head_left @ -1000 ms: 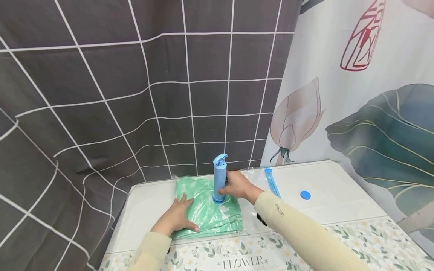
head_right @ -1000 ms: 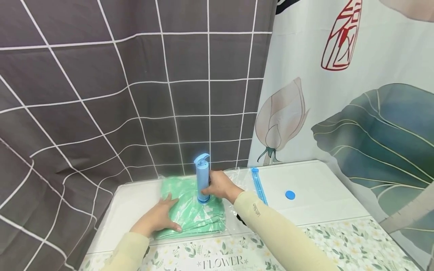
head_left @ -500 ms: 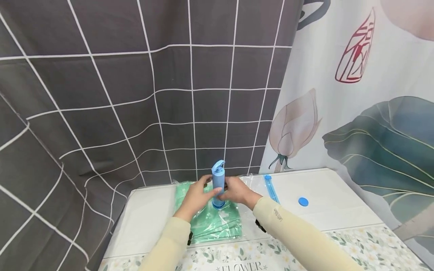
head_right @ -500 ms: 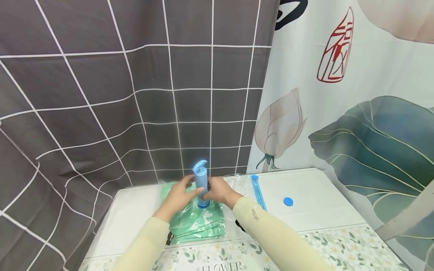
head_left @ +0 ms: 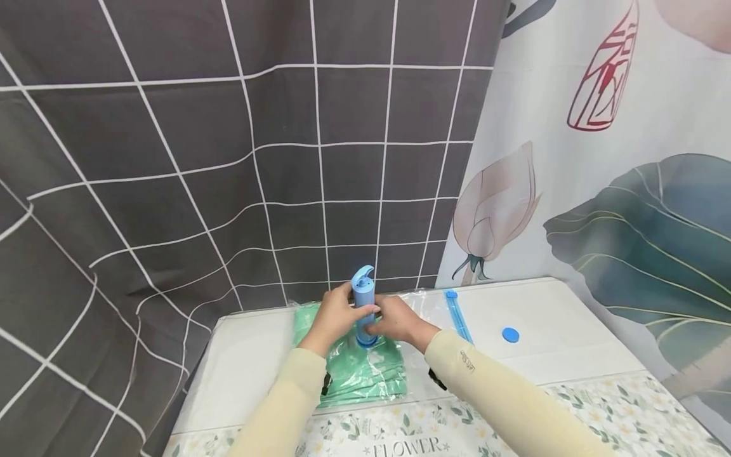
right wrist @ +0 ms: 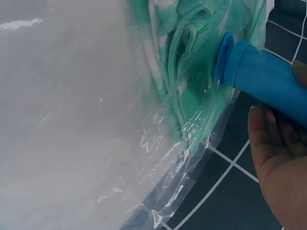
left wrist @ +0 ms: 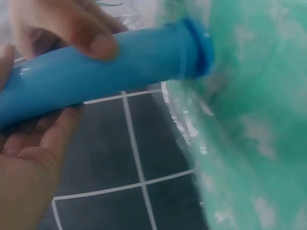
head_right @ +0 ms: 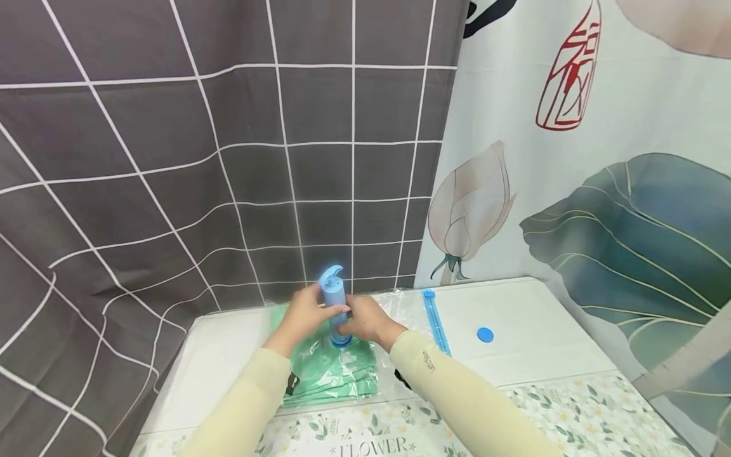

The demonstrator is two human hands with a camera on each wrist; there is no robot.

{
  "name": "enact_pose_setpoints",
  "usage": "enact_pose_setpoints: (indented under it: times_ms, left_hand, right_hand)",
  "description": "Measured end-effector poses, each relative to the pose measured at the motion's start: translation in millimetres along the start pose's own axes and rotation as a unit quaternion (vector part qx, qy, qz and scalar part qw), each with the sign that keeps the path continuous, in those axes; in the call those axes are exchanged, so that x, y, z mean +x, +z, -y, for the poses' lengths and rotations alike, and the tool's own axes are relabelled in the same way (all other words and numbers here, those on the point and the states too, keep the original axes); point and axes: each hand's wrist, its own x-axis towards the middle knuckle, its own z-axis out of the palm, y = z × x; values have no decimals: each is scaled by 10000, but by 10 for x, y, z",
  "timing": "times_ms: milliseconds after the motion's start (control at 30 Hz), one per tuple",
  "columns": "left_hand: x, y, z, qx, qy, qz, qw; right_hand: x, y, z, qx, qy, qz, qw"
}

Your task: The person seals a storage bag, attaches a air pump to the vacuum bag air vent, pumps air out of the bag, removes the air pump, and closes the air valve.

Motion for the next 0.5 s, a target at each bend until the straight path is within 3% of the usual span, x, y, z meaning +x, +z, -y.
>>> enact_pose_setpoints:
  times_ms: [200,333,500]
  left_hand:
    - [3,45,49,9,53,40,10000]
    - [1,60,37,17,-51,114,9999]
    - [-15,78,47,53,-185,-4,9998]
  right_hand:
    - [-12,7,-25,13,13,76,10000]
    - [-18,10,-43,-25,8,66,10000]
    - [15,-4,-20,-113,-39,215,9997]
